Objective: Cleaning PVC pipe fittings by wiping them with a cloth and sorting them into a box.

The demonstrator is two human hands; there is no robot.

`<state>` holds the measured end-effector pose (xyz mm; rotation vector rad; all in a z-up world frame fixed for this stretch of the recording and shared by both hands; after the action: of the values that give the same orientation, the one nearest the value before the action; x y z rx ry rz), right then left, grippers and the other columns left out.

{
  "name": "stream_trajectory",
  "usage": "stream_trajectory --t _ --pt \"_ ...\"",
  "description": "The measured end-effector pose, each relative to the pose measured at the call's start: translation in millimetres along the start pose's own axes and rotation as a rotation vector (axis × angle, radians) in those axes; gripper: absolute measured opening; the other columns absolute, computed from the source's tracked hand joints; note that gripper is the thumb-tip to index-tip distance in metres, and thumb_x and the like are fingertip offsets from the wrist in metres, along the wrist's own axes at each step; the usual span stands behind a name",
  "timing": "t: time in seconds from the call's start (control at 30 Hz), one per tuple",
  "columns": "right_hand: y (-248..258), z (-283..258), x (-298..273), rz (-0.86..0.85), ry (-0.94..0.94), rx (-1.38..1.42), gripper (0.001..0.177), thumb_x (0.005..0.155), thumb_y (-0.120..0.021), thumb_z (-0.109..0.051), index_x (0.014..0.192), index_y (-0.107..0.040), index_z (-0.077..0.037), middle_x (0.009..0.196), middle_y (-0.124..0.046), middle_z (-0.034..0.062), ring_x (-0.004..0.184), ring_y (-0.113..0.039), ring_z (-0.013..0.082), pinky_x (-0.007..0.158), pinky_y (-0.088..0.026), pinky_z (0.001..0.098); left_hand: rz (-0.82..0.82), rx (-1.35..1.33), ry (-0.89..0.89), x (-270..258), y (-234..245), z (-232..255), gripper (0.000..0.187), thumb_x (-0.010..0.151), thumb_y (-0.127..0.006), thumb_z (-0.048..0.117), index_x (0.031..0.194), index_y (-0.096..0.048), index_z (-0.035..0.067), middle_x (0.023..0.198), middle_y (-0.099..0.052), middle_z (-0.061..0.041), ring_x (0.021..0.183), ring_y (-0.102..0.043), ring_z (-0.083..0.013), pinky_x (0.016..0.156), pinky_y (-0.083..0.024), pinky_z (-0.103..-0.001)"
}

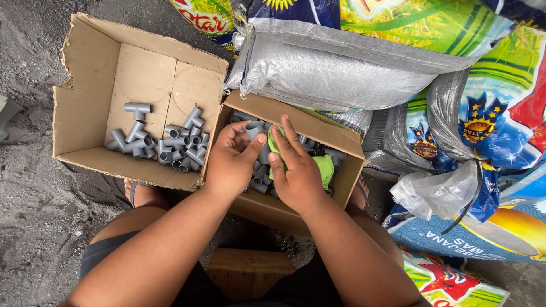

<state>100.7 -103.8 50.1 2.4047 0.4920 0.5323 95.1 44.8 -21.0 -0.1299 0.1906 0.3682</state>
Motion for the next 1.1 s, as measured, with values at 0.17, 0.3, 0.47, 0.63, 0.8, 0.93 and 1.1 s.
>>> stream_trajectory --t 0.17,0.3,0.47,0.63,0.8,0.93,1.1 --pt "18.9 -6.2 -13.0 0.345 0.16 0.021 0.022 0.095 -0.069 -0.005 0.115 -0.078 -0.011 0.127 -0.072 0.0058 0.11 -0.073 0.0274 0.092 -0.061 0.0373 -0.043 -0.002 -0.002 -1.5 -5.7 0.1 0.037 0.096 -0.074 0.016 0.127 -0.059 0.002 0.093 -0.076 -0.01 0.081 -0.069 -0.0098 0.07 -0.055 -0.023" --pt "25.7 -9.4 -18.0 0.409 0.159 -0.02 0.019 0.089 -0.076 -0.005 0.101 -0.083 -0.018 0.107 -0.079 -0.0043 0.093 -0.077 0.0153 0.083 -0.063 0.0275 -0.104 -0.008 0.007 -6.3 -20.2 0.0 0.037 0.096 -0.074 0.015 0.128 -0.061 0.003 0.096 -0.077 -0.01 0.085 -0.069 -0.0098 0.072 -0.055 -0.023" --pt "41.5 0.5 -11.4 0.422 0.062 0.089 0.019 0.092 -0.069 0.004 0.098 -0.081 -0.01 0.11 -0.078 0.0082 0.097 -0.077 0.0299 0.082 -0.064 0.0403 -0.181 -0.009 0.06 -8.6 -33.0 -19.5 0.036 0.097 -0.073 0.016 0.128 -0.061 0.003 0.093 -0.077 -0.012 0.08 -0.072 -0.0116 0.07 -0.057 -0.023" --pt "43.6 7.9 -6.5 0.434 -0.004 0.056 0.021 0.095 -0.07 -0.002 0.116 -0.072 -0.006 0.132 -0.067 0.0143 0.114 -0.07 0.0386 0.09 -0.06 0.0481 -0.201 0.034 0.081 -9.0 -28.0 -21.3 0.037 0.095 -0.074 0.016 0.128 -0.062 0.003 0.093 -0.076 -0.013 0.079 -0.075 -0.0136 0.069 -0.058 -0.025" --pt "31.5 21.9 -4.5 0.408 -0.196 0.063 0.041 0.093 -0.076 -0.007 0.131 -0.061 0.001 0.124 -0.056 0.0194 0.105 -0.067 0.0479 0.083 -0.059 0.0552 -0.139 0.057 0.082 -9.0 -19.5 -14.0 0.039 0.093 -0.078 0.016 0.126 -0.064 0.003 0.1 -0.077 -0.014 0.087 -0.076 -0.017 0.074 -0.06 -0.027" --pt "26.4 15.1 -10.2 0.488 -0.103 0.144 0.013 0.091 -0.076 0.0 0.101 -0.078 -0.008 0.09 -0.065 0.0035 0.065 -0.064 0.0143 0.053 -0.048 0.0266 -0.119 0.078 0.102 -11.3 -12.5 -7.8 0.04 0.094 -0.076 0.017 0.128 -0.063 0.0 0.1 -0.077 -0.016 0.092 -0.075 -0.0192 0.079 -0.059 -0.031" --pt "17.8 -4.3 -4.9 0.449 0.025 0.134 0.016 0.088 -0.078 0.0 0.097 -0.081 -0.013 0.091 -0.072 0.0014 0.065 -0.065 0.0163 0.053 -0.049 0.0269 -0.103 0.077 0.138 -5.5 -5.2 -20.8 0.041 0.096 -0.074 0.02 0.131 -0.063 0.003 0.101 -0.077 -0.011 0.094 -0.07 -0.0137 0.083 -0.057 -0.03"
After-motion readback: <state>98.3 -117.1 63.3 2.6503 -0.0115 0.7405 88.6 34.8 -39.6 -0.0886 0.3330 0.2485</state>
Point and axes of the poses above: each hand's wrist, its own x-axis towards the middle knuckle, its own y-axis out of the back of the hand, z = x × y, the point moved 9 cm from there along x, towards the middle knuckle
